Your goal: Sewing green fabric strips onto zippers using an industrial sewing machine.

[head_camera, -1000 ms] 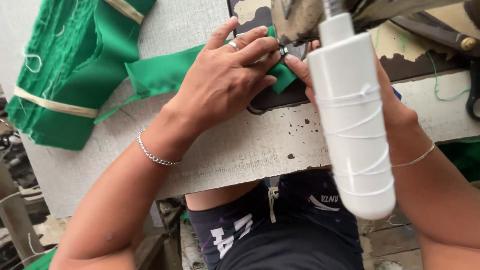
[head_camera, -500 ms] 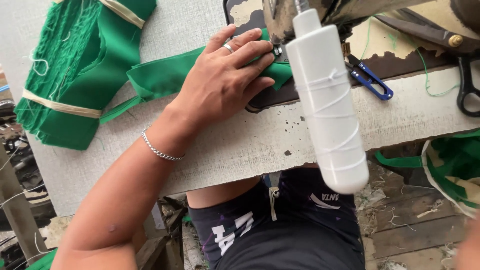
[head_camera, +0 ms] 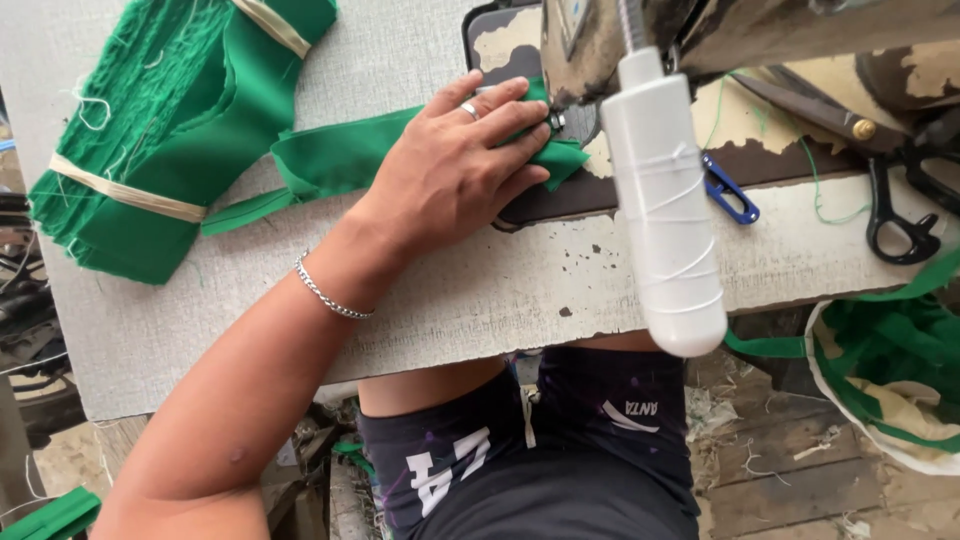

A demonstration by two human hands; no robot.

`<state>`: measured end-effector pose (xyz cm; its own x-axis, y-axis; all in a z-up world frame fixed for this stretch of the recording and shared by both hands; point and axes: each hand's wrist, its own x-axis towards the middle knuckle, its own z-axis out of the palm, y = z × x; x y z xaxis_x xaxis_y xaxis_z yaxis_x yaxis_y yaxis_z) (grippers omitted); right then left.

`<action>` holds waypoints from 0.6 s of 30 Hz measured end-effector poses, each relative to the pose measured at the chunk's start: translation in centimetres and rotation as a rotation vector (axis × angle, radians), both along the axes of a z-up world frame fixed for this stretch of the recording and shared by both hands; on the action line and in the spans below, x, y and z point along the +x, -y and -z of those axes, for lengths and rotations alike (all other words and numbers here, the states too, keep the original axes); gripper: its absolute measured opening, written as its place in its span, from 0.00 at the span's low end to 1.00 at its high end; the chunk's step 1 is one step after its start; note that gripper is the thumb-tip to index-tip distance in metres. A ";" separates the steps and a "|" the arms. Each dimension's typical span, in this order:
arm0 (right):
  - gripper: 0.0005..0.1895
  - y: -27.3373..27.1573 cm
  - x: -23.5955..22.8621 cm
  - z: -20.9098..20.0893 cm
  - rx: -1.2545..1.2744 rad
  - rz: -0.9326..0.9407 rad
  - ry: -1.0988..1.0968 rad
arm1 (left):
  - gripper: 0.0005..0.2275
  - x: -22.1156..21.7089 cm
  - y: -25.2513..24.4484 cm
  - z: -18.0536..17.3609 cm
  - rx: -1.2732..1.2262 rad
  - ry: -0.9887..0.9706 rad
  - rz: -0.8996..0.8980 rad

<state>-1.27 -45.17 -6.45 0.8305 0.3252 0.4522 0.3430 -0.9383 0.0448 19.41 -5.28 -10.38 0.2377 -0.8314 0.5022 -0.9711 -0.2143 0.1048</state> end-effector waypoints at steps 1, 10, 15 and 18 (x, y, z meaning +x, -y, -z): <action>0.15 1.8 0.1 5.0 -0.010 0.013 -0.007 | 0.12 -0.1 -0.3 0.0 0.001 -0.004 0.001; 0.17 10.4 -4.3 15.9 -0.124 0.109 -0.034 | 0.12 -0.1 -0.2 -0.2 0.019 0.030 -0.006; 0.18 13.6 -7.3 15.6 -0.197 0.176 -0.052 | 0.13 0.1 -0.1 -0.3 0.015 -0.008 -0.018; 0.19 14.3 -8.6 16.1 -0.223 0.197 -0.051 | 0.13 0.1 0.1 0.0 0.007 -0.012 -0.012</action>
<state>-9.84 -59.43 -22.53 0.9072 0.2422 0.3438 0.1624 -0.9559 0.2448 19.47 -5.36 -10.42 0.2538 -0.8317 0.4938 -0.9671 -0.2267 0.1152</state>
